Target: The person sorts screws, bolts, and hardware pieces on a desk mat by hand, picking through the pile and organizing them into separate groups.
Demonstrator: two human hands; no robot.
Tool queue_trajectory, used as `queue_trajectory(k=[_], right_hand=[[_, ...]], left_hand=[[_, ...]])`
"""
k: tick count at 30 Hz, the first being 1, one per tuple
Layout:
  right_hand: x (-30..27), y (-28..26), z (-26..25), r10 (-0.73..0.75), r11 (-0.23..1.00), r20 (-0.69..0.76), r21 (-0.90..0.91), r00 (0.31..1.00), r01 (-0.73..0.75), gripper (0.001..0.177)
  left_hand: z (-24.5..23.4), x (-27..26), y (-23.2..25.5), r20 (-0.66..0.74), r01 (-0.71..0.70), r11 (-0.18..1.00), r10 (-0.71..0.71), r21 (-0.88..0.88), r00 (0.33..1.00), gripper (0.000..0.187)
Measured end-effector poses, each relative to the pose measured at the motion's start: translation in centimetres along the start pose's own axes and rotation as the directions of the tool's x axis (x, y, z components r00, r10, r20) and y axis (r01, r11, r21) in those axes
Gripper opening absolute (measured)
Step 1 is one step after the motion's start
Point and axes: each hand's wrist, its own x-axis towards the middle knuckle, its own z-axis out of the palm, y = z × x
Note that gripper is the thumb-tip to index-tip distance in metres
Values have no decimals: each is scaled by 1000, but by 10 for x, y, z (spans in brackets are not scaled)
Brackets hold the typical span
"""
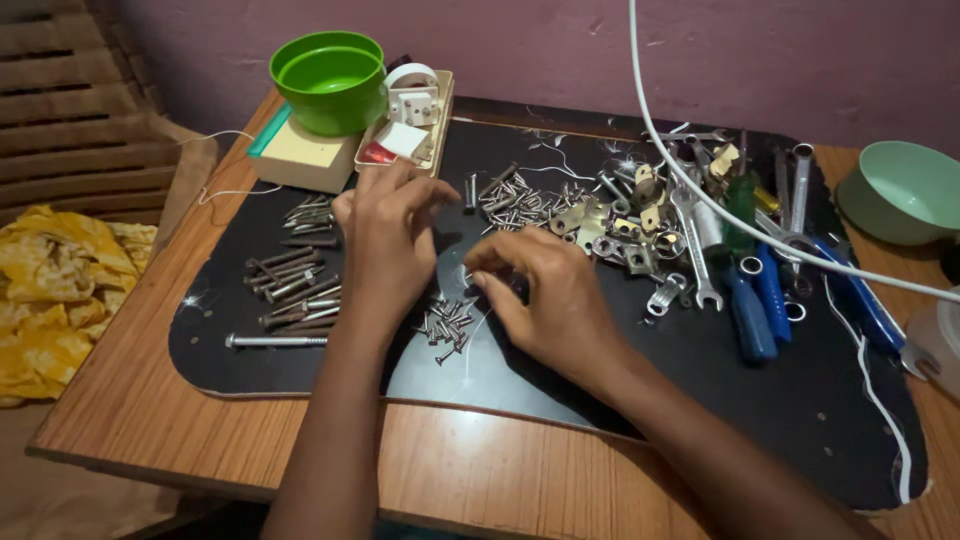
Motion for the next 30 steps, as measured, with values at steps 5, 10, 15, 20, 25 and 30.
queue_trajectory(k=[5, 10, 15, 20, 25, 30], right_hand=[[1, 4, 2, -12, 997, 57, -77, 998, 17, 15], [0, 5, 5, -96, 990, 72, -94, 993, 102, 17], [0, 4, 5, -146, 980, 124, -118, 982, 161, 17], [-1, 3, 5, -140, 979, 150, -128, 979, 160, 18], [-2, 2, 4, -146, 984, 113, -89, 983, 157, 22], [-2, 0, 2, -91, 991, 90, -87, 992, 99, 25]], left_hand=[[-1, 0, -5, -42, -14, 999, 16, 40, 999, 24], [-5, 0, -12, -109, -2, 999, 6, 36, 994, 22], [-7, -1, -15, -102, 39, 998, -34, 50, 994, 21], [-7, 0, -15, -100, 62, 997, -58, 37, 993, 22], [-7, -2, -16, -91, 66, 998, -64, 21, 994, 21], [-4, -3, -16, -88, 48, 999, -46, 23, 995, 19]])
